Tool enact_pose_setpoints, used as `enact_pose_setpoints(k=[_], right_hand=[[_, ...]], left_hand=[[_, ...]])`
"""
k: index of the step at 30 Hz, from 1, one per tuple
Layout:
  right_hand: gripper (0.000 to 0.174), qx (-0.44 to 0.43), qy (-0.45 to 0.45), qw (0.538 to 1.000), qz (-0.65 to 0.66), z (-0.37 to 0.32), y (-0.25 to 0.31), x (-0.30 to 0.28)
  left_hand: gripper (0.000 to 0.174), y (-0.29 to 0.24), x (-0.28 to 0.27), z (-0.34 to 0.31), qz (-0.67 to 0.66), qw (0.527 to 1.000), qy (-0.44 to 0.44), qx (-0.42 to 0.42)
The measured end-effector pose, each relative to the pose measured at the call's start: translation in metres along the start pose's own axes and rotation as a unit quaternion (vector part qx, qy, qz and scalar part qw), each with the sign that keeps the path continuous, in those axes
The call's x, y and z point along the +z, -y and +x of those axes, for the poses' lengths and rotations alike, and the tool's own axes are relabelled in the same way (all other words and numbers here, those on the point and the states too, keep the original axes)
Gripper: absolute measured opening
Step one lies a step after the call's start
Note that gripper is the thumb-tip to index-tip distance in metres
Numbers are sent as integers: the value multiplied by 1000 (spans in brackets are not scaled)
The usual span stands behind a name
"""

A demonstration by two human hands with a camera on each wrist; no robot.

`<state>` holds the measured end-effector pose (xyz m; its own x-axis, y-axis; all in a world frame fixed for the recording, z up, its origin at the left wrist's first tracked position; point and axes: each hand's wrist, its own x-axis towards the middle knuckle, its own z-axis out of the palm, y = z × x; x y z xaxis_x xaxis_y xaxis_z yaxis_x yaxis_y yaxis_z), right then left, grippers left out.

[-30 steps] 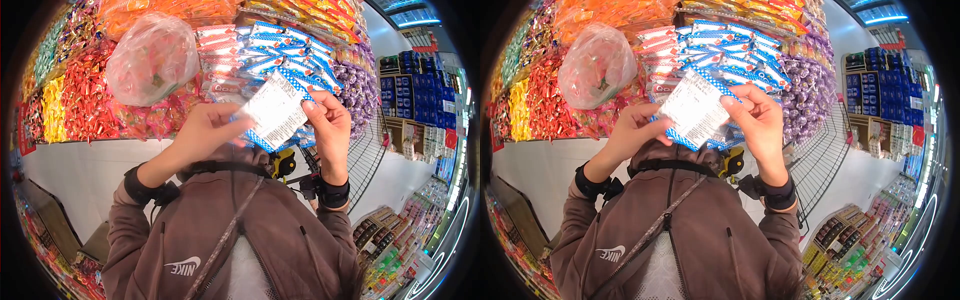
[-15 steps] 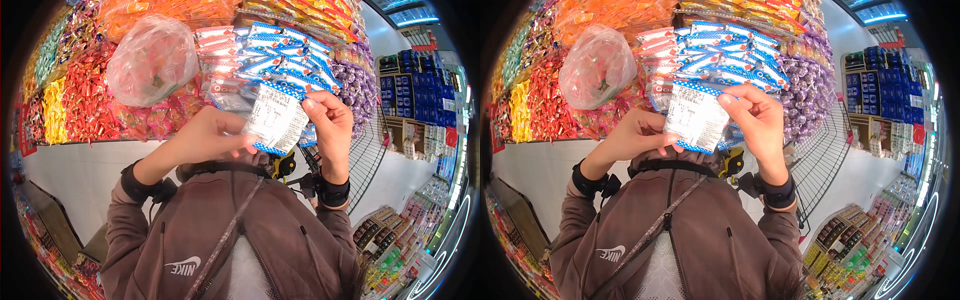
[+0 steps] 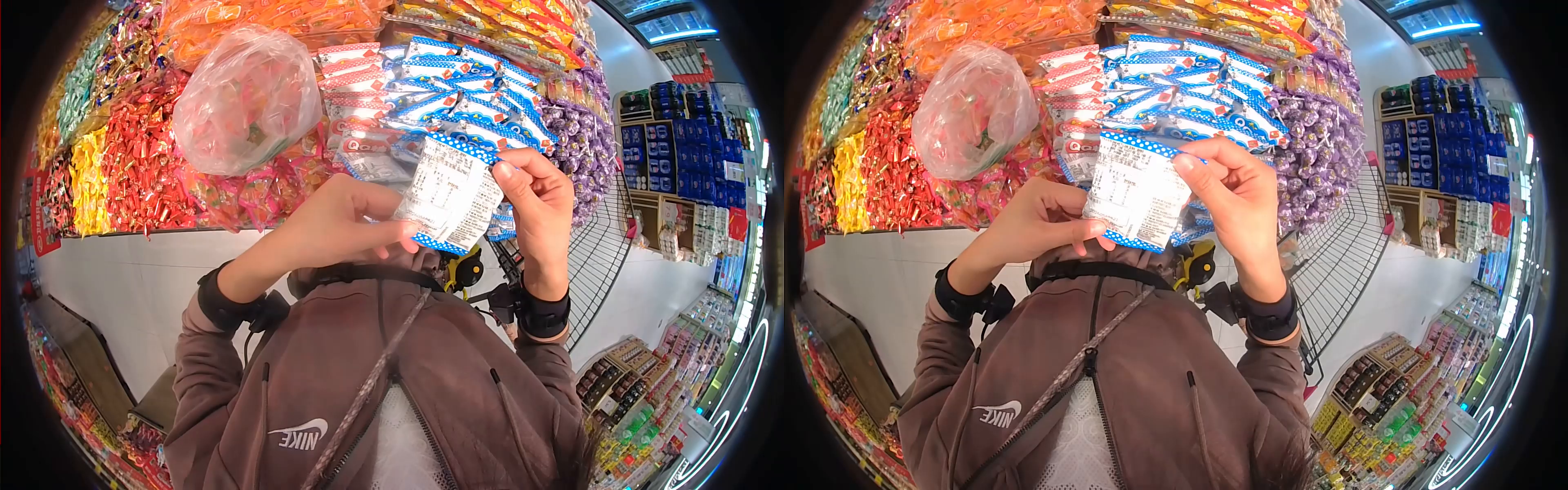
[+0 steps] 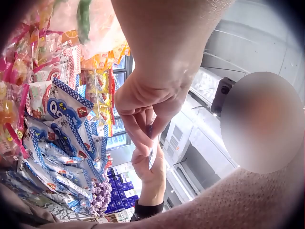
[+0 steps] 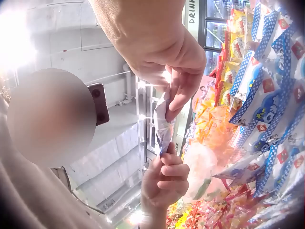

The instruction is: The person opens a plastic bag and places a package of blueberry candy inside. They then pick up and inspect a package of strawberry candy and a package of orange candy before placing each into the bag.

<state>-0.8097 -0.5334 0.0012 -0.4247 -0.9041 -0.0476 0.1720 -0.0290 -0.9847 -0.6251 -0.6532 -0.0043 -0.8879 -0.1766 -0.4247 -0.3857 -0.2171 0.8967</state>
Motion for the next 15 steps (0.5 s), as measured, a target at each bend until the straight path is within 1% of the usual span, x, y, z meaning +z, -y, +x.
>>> enact_pose_setpoints(k=[4,7,10,12,13,15], right_hand=[[12,0,-1,1000,-5,1,-1,-2],[13,1,-19,1000,-16,4,-4,-7],[13,-3,-41,999,-8,10,-6,-9],[14,-9,-49,999,-11,12,-7,-9],[14,2,-46,999,-15,12,-9,-11],[14,26,-40,999,-25,12,-12,-13]], left_hand=[[17,0,0,2,-17,1000,5,5],[17,6,1,8,-51,996,-26,70],[17,-3,1,9,-90,986,-101,99],[16,-5,-1,10,-89,985,-122,89],[15,-5,-2,11,-88,984,-133,84],[14,1,-4,13,-87,985,-121,91]])
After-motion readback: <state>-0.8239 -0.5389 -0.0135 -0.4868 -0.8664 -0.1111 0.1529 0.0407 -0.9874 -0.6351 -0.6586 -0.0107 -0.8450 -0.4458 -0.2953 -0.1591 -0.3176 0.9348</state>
